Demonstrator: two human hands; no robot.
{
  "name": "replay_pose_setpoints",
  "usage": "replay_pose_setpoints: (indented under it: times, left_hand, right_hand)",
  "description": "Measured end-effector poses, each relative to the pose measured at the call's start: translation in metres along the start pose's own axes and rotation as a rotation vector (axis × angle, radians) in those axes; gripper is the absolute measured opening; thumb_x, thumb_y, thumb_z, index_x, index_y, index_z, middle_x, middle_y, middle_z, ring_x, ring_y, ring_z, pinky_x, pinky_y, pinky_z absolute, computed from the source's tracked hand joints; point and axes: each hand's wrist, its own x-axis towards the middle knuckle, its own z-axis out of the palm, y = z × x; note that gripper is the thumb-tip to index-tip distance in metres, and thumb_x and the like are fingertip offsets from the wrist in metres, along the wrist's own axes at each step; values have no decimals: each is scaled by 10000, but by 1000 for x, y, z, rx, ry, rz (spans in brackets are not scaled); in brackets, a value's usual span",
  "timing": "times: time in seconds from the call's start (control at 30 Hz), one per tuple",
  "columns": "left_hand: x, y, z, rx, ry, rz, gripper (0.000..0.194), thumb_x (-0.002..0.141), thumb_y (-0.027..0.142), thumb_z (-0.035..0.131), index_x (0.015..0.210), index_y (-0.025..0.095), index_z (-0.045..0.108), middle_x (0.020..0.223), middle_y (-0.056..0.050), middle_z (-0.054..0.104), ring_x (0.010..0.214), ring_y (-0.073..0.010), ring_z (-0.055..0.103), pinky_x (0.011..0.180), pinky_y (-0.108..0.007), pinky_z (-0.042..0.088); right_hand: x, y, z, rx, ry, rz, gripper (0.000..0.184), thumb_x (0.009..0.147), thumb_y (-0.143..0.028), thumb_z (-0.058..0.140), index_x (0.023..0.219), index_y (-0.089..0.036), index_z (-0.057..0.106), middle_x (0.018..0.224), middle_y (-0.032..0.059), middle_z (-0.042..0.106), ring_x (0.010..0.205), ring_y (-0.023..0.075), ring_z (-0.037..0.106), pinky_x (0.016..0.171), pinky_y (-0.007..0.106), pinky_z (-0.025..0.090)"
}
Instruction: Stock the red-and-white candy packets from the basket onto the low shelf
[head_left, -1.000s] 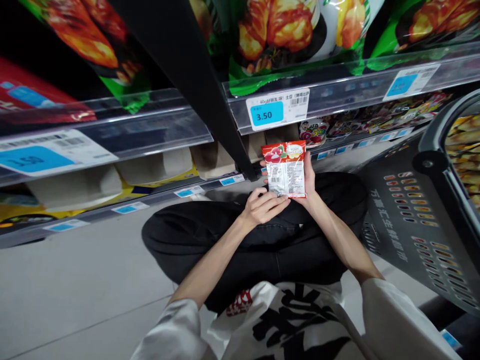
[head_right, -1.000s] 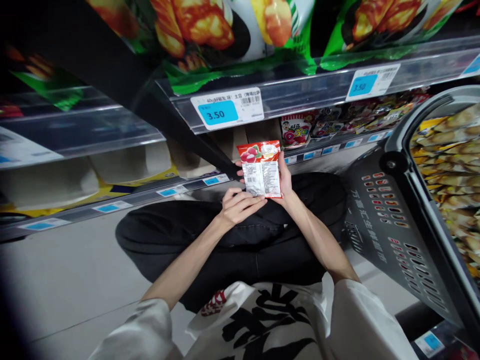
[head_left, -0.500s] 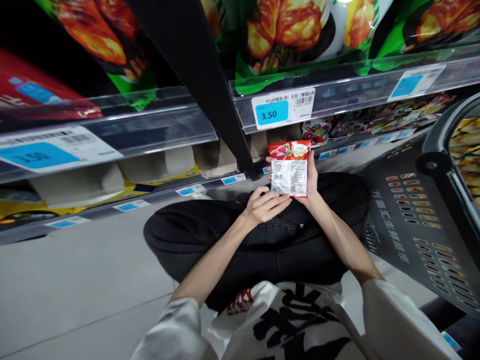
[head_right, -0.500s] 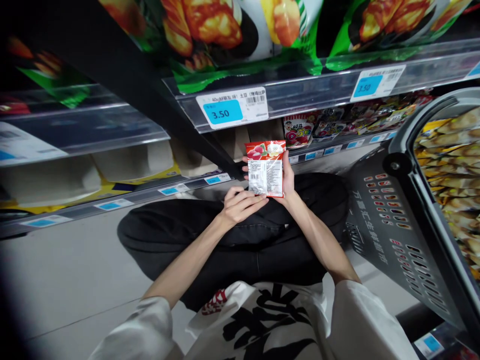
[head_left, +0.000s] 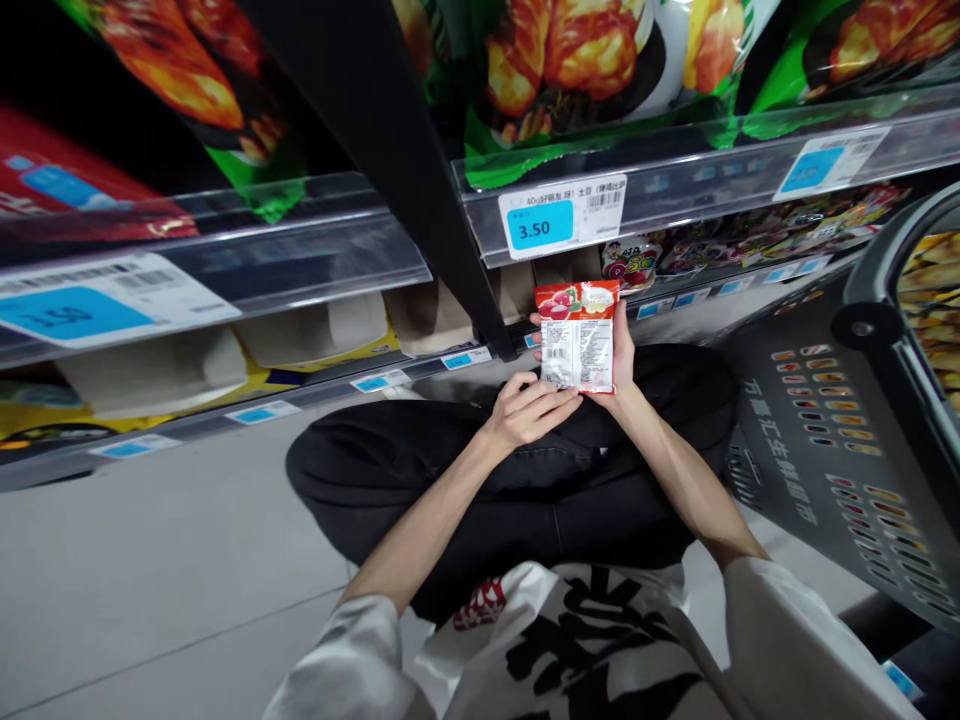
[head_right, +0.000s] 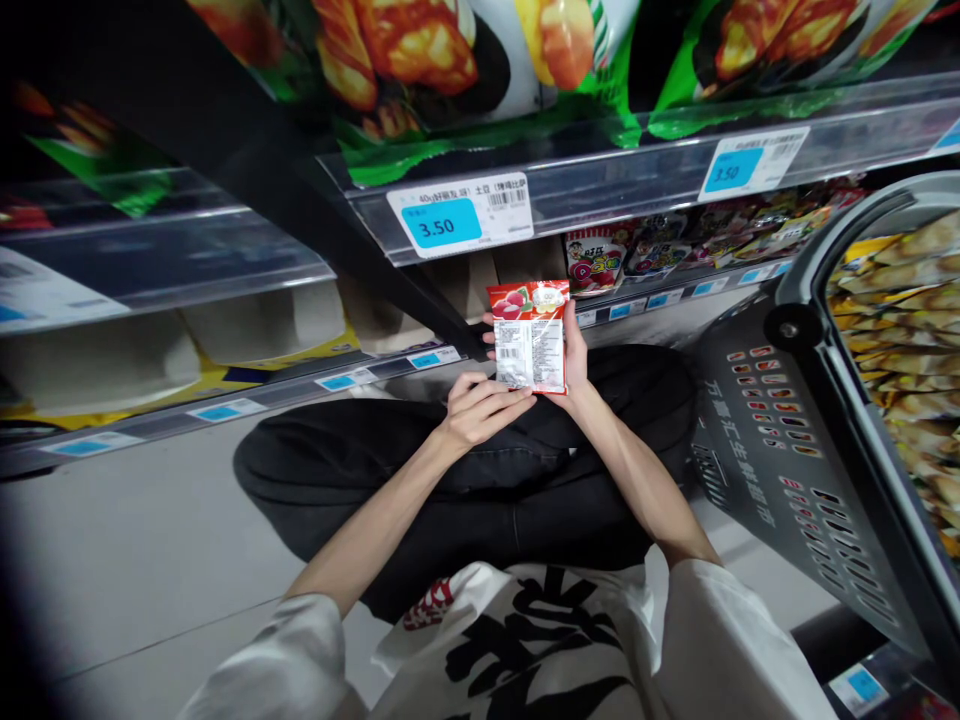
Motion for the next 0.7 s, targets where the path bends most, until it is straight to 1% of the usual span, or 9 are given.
replay_pose_setpoints:
  times: [0.1, 0.2, 0.33, 0.37, 0.53, 0.7]
  left_hand:
    - [0, 0, 0, -13, -20, -18, 240, 947, 111, 675, 1118, 273, 718, 1055, 12, 813, 800, -139, 749, 733, -329, 482]
    - [-3, -1, 1, -28, 0, -10, 249, 936, 101, 686, 1122, 264, 715, 1062, 7, 812, 808, -140, 751, 735, -328, 483]
    - [-5, -2, 3, -76, -58, -53, 263, 946, 108, 668, 1139, 281, 714, 1060, -1, 813, 826, -151, 759, 738, -335, 485]
    - [-5, -2, 3, -77, -55, -53, 260, 944, 109, 672, 1135, 280, 715, 1052, 0, 814, 825, -153, 759, 737, -336, 484]
    - [-1, -2, 4, -41, 45, -1, 248, 910, 101, 717, 1105, 254, 716, 1011, 9, 818, 810, -148, 751, 732, -334, 474]
    - [-2, -2, 6, -79, 31, -43, 269, 915, 112, 715, 1137, 264, 720, 987, 2, 818, 833, -150, 748, 747, -343, 468]
  right_hand:
    - [0, -1, 1, -35, 0, -13, 837, 837, -861, 425, 1274, -175, 622, 1222, 150, 731, 1147, 333, 691, 884, 513, 622]
    - [0, -1, 1, -60, -17, -36, 846, 831, -873, 421, 1263, -176, 627, 1223, 145, 729, 1146, 331, 687, 879, 509, 621]
    - [0, 0, 0, -92, -4, -38, 897, 804, -909, 402, 1261, -174, 638, 1210, 148, 731, 1149, 343, 683, 875, 518, 619]
    - [0, 0, 0, -97, -3, -41, 905, 798, -915, 402, 1263, -176, 640, 1207, 149, 731, 1151, 348, 682, 873, 525, 619]
    - [0, 0, 0, -117, 1, -59, 860, 801, -907, 407, 1261, -222, 649, 1209, 129, 731, 1153, 353, 679, 861, 559, 619]
    - [0, -1, 0, -104, 2, -31, 836, 808, -892, 403, 1253, -230, 653, 1204, 123, 733, 1150, 347, 680, 852, 551, 625]
